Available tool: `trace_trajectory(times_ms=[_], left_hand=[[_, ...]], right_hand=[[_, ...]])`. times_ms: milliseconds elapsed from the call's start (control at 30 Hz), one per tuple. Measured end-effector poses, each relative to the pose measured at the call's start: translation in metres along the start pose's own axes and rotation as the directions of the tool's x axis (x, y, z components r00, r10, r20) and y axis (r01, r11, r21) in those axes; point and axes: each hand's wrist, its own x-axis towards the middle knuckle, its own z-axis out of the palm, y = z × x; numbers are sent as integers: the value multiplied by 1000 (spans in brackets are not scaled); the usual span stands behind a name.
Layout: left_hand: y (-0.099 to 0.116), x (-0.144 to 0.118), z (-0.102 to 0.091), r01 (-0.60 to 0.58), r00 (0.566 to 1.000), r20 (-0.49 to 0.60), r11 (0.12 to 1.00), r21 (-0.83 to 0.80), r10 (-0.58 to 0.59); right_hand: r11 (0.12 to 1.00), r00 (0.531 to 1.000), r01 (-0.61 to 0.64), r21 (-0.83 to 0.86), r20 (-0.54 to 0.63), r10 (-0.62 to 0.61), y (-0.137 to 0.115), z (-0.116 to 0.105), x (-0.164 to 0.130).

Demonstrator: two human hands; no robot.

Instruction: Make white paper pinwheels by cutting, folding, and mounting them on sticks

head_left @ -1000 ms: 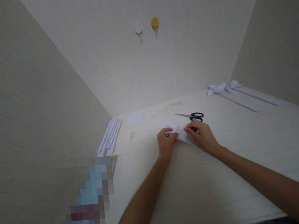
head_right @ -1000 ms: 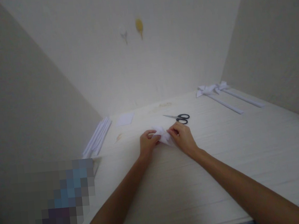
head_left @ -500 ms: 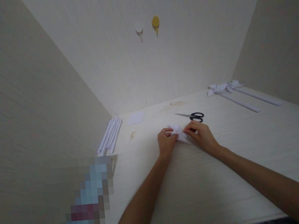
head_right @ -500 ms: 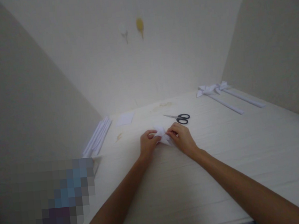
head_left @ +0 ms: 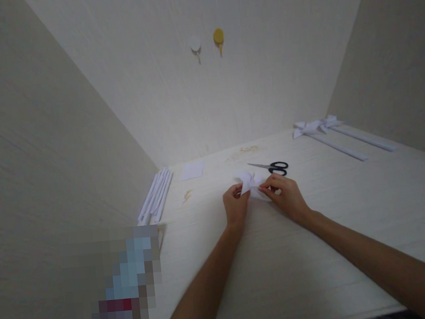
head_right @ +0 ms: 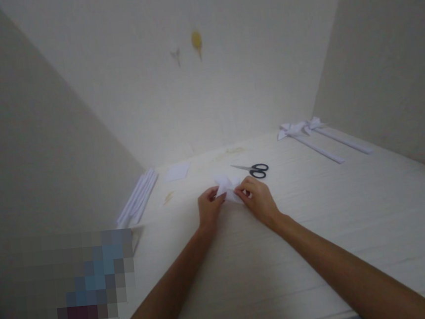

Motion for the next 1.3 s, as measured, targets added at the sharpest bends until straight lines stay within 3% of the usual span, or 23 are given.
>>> trace_trajectory(times_ms=[233, 567, 800, 900, 1033, 1300], left_hand=[[11, -8, 3, -73, 997, -35, 994, -77, 71], [13, -10, 5, -130, 991, -12, 991, -30, 130], [14, -15, 4, -291, 957, -3, 956, 47, 292], [15, -19, 3, -423, 905, 16, 896, 137, 425], [12, -19, 1, -623, 780, 87, 754, 208, 620], [5, -20, -3, -793, 598, 171, 548, 265, 783]], right_hand=[[998, 1000, 23, -64, 2, -23, -4, 2, -2], [976, 1000, -11, -219, 23, 16, -8, 4, -5], [994, 999, -37, -100, 3, 38, -10, 4, -4], [997, 997, -71, -2, -22, 71, -12, 3, -2], [992, 994, -103, 66, -38, 106, -11, 2, -1], [979, 989, -97, 180, -92, 115, -11, 0, 0]])
